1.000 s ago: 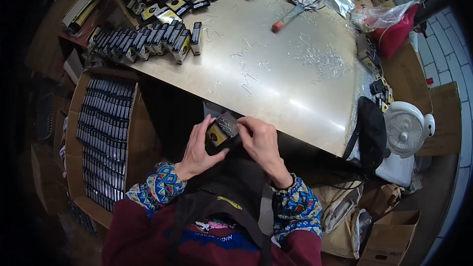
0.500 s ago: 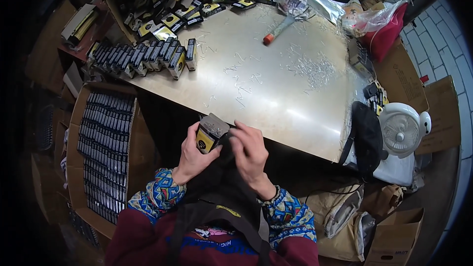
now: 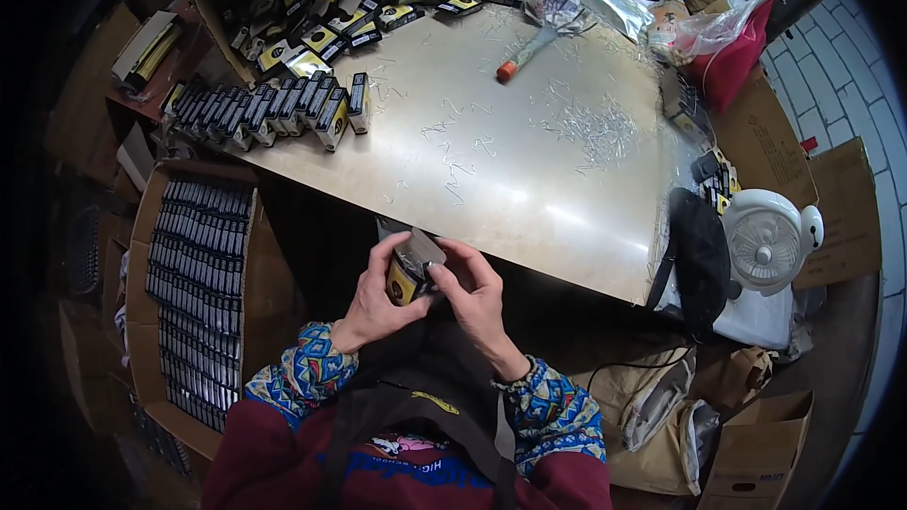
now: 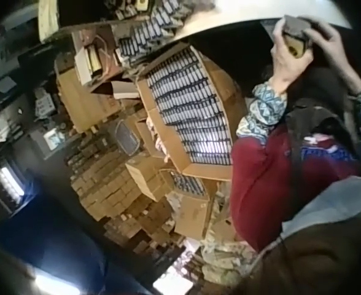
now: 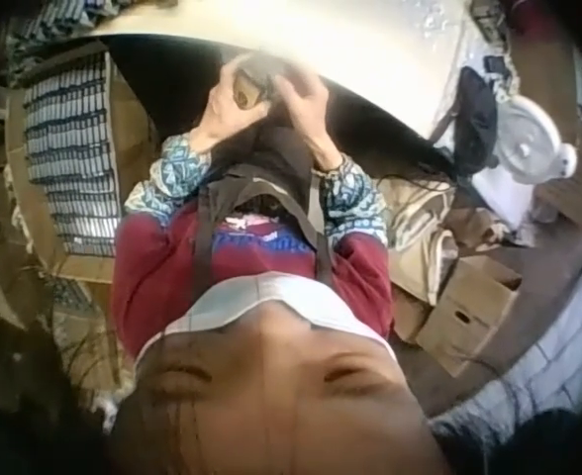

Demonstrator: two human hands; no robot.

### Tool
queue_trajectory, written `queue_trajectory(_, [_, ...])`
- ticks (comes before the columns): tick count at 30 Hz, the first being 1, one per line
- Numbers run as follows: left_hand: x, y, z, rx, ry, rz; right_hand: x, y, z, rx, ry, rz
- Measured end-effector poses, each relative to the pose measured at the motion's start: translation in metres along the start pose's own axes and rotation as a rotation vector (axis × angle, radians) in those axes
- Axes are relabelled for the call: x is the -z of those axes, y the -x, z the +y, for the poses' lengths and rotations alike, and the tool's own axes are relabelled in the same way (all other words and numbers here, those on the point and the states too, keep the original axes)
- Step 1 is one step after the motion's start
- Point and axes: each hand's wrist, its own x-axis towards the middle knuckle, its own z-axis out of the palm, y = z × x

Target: Packaging small rectangular boxes into plastic sleeves and managing silver shredded filler material.

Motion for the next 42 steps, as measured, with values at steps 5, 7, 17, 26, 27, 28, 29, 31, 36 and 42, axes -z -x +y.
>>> queue_trajectory(5, [0.004,0.0,-0.004,-0.135,-0.259,-0.03,-0.013,-0.003,-0.007,0.104,0.443,0.076])
queue_trajectory(7, [0.004,0.002,-0.007,-0.118,-0.26,0.012,-0.015,-0.004,-0.008,0.199,0.467,0.151])
queue_trajectory(17, [0.001,0.0,-0.008,-0.194,-0.446,0.055,-0.015,0.007,-0.01,-0.067,0.089,0.04])
queue_trajectory(26, [-0.01,-0.002,0.005,-0.055,-0.55,0.151,-0.021,0.003,-0.012,-0.08,0.254,0.045])
queue_trajectory(27, [-0.01,-0.001,0.003,-0.067,-0.55,0.143,-0.02,0.002,-0.012,-0.085,0.216,0.051])
queue_trajectory(28, [-0.009,-0.001,0.002,-0.08,-0.553,0.137,-0.02,0.001,-0.013,-0.084,0.215,0.05])
queue_trajectory(29, [-0.009,0.0,0.001,-0.08,-0.554,0.138,-0.02,0.0,-0.013,-0.083,0.192,0.049])
queue_trajectory(31, [-0.008,0.0,-0.001,-0.098,-0.541,0.139,-0.02,-0.001,-0.011,-0.083,0.17,0.05])
queue_trajectory(36, [-0.005,-0.003,-0.005,-0.079,-0.497,0.131,-0.029,0.002,-0.011,0.158,0.538,0.043])
queue_trajectory(42, [-0.009,-0.007,0.004,0.095,-0.288,0.083,-0.021,-0.004,0.003,0.863,0.927,-0.029])
